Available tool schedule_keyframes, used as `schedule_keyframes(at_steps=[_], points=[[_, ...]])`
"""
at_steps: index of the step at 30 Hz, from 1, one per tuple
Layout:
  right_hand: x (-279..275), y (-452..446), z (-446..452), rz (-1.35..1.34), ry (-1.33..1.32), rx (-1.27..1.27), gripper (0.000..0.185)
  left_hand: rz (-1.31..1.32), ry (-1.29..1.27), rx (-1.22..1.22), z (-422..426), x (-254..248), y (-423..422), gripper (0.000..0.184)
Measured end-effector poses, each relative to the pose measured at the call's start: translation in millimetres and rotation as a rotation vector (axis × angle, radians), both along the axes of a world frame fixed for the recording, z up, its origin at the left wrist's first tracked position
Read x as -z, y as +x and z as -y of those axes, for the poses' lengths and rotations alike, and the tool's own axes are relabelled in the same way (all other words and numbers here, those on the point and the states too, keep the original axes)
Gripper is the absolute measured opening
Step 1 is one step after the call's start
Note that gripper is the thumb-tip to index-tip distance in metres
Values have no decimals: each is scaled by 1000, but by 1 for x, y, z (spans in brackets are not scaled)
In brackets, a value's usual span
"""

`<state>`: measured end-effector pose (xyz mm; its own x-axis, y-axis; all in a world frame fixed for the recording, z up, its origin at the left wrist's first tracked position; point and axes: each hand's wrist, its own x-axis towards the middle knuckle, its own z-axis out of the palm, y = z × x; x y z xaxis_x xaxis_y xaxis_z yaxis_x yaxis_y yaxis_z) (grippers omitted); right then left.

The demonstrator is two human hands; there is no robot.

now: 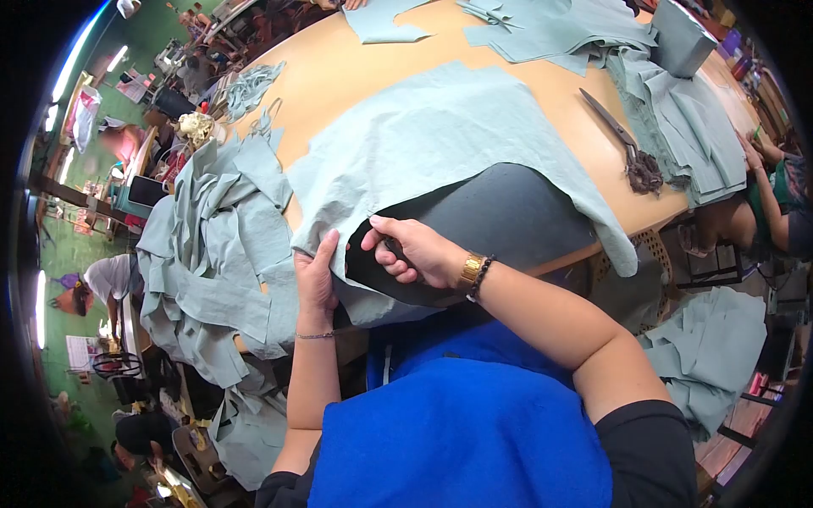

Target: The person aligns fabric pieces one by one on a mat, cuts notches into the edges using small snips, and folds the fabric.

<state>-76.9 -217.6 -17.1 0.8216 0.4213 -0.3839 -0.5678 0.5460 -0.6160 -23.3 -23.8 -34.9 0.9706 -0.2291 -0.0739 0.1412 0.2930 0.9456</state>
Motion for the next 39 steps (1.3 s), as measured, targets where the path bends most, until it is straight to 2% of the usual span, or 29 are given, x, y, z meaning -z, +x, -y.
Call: schedule_keyframes(at_steps=[14, 17, 18, 20, 22, 23, 25, 27, 29, 31, 33, 35, 39], points=[[1, 4, -5, 10, -18, -12, 36, 41, -12, -26, 3, 3, -1, 40], [3, 0, -5, 30, -24, 34, 35, 147, 148, -13, -2, 6, 0, 43], [-1, -6, -1, 14, -31, 47, 36, 148, 206, -32, -6, 10, -2, 50], [-2, -27, 15, 8, 15, 174, 39, 243, 237, -148, -2, -9, -11, 54], [-7, -46, 39, -18, 10, 346, 43, 559, 244, -361, -7, -11, -3, 58], [-9, -55, 55, -36, -13, 427, 45, 723, 441, -369, -8, -19, 4, 57], [-7, -67, 89, -78, -12, 533, 46, 1036, 841, -406, 3, -74, 6, 55], [-1, -74, 114, -91, 105, 575, 42, 1157, 816, -95, 37, -94, 20, 40], [5, -72, 125, -108, 183, 613, 39, 1133, 723, 158, 94, -95, 21, 24], [9, -67, 132, -128, 244, 655, 36, 1124, 806, 338, 138, -66, 25, 22], [14, -63, 132, -159, 284, 704, 33, 1184, 871, 395, 166, -27, 36, 16], [14, -62, 132, -153, 288, 690, 31, 1212, 822, 314, 172, 2, 46, 12], [11, -57, 132, -182, 268, 584, 32, 1118, 803, 238, 164, 6, 45, 9]])
